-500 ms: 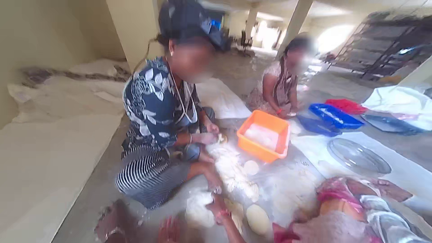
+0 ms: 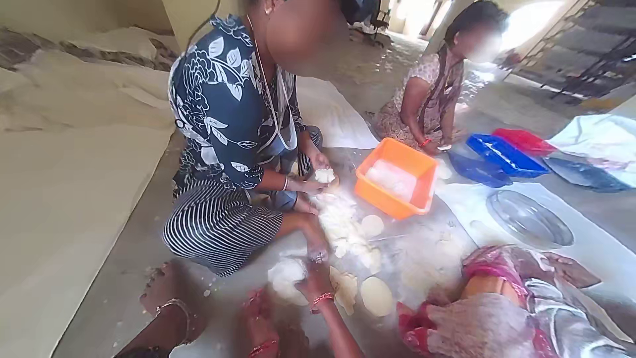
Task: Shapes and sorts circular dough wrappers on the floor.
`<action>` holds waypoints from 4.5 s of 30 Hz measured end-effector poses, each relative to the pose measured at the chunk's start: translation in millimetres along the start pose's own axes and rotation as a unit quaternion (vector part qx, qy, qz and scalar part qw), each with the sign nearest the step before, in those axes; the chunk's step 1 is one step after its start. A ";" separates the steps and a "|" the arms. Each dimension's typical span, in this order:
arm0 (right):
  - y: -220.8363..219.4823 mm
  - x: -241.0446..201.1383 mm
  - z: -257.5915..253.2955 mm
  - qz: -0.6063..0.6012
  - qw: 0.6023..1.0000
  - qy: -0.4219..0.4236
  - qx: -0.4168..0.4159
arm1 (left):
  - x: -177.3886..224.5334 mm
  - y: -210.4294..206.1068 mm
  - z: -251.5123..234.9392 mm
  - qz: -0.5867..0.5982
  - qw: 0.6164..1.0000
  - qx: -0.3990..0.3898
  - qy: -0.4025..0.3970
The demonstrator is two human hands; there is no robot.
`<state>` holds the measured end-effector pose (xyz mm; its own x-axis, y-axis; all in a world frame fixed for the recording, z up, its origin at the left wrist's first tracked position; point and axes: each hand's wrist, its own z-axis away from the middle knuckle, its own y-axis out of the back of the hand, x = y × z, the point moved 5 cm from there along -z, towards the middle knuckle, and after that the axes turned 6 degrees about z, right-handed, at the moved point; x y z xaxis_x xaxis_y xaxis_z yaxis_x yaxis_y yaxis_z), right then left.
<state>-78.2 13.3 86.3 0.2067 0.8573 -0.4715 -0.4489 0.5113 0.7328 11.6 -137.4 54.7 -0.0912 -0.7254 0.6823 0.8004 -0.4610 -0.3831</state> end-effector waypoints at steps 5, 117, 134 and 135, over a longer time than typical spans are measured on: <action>-1.6 -12.2 3.5 0.038 0.996 0.043 0.074 | -0.5 0.9 -3.8 0.003 1.000 -0.001 -0.005; 47.1 188.3 50.9 -0.037 0.938 -0.267 0.216 | -24.9 -72.4 25.0 -0.341 0.885 -0.312 -0.050; -64.7 -11.2 37.7 0.090 0.917 0.300 0.248 | 49.7 -20.5 -17.4 -0.072 0.989 -0.051 -0.115; -69.3 -15.0 34.1 0.103 0.918 0.292 0.247 | 48.9 -21.9 -15.4 -0.069 0.990 -0.053 -0.108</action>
<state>-20.5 -33.0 59.3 -0.4050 0.8336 -0.3756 0.0532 0.4316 0.9005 -19.6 -170.6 86.8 -0.0569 -0.5300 0.8461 0.7219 -0.6073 -0.3318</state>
